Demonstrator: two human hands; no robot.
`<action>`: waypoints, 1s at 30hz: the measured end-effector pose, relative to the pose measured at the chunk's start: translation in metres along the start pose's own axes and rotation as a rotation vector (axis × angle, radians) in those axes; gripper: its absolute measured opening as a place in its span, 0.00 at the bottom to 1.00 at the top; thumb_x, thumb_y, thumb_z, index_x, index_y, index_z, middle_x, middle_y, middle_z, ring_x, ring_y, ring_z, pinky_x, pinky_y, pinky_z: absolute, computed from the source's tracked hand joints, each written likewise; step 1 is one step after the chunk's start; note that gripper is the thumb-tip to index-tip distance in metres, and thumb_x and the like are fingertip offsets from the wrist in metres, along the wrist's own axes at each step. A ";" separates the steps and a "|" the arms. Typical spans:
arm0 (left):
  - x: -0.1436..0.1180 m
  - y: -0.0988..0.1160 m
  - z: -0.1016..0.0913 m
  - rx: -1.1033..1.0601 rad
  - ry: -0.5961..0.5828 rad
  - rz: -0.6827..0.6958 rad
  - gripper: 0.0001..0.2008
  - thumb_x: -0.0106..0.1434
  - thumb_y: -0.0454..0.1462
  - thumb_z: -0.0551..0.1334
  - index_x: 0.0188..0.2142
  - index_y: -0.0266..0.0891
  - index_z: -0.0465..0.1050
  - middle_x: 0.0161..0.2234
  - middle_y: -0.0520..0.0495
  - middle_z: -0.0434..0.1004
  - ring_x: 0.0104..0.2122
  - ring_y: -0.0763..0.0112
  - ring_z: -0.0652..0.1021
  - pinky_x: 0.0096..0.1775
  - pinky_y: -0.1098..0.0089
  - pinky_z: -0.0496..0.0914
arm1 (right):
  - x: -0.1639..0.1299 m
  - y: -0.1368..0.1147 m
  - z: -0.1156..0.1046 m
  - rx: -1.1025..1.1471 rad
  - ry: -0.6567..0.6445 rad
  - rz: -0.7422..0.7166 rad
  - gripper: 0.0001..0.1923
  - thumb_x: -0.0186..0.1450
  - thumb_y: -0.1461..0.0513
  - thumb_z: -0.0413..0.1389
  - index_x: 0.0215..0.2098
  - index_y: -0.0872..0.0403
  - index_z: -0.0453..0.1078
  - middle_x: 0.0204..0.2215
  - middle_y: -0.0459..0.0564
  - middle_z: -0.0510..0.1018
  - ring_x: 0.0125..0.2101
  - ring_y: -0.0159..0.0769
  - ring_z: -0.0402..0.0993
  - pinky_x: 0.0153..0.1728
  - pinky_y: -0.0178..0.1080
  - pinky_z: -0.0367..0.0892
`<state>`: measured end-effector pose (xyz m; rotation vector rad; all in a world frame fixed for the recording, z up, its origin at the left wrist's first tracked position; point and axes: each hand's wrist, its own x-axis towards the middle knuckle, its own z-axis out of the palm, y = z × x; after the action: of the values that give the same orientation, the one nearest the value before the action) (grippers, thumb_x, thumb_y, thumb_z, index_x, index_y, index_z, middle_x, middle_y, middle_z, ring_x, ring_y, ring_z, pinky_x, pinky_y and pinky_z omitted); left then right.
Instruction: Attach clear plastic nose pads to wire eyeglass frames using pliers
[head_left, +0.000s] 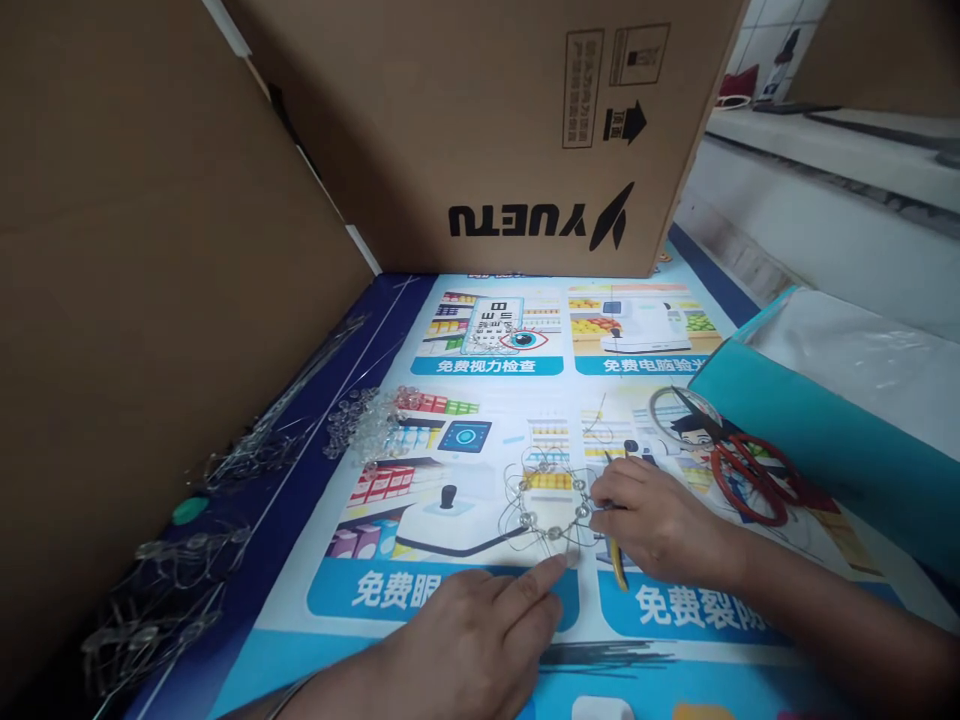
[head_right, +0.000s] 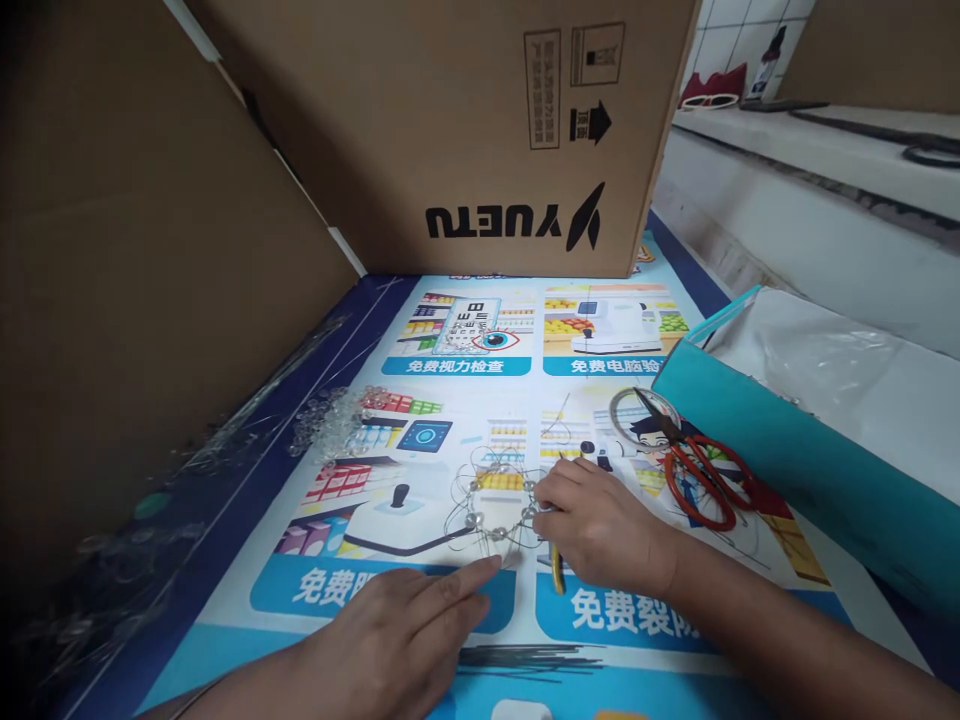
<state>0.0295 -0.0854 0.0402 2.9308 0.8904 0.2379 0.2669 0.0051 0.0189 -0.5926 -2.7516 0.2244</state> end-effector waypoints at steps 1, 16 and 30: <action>0.001 -0.001 0.000 -0.007 -0.024 -0.001 0.13 0.58 0.30 0.51 0.42 0.33 0.67 0.54 0.38 0.65 0.33 0.65 0.77 0.26 0.68 0.72 | 0.000 0.000 0.000 0.004 0.002 0.001 0.08 0.61 0.68 0.49 0.32 0.54 0.70 0.32 0.51 0.70 0.34 0.36 0.61 0.36 0.41 0.58; 0.003 -0.012 0.003 -0.100 0.121 -0.173 0.14 0.61 0.35 0.54 0.47 0.36 0.65 0.42 0.43 0.73 0.39 0.60 0.71 0.41 0.58 0.66 | 0.000 -0.002 0.002 -0.006 -0.022 0.037 0.08 0.62 0.67 0.49 0.32 0.54 0.70 0.33 0.50 0.70 0.34 0.36 0.60 0.35 0.40 0.57; 0.003 -0.026 0.014 -0.040 0.146 -0.297 0.19 0.61 0.41 0.56 0.51 0.38 0.62 0.50 0.39 0.66 0.49 0.53 0.66 0.49 0.51 0.59 | 0.000 -0.002 0.000 -0.020 -0.015 0.031 0.07 0.62 0.66 0.50 0.32 0.54 0.71 0.32 0.50 0.70 0.34 0.36 0.60 0.35 0.40 0.56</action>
<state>0.0201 -0.0623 0.0244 2.7243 1.3073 0.4468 0.2661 0.0028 0.0191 -0.6418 -2.7635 0.2102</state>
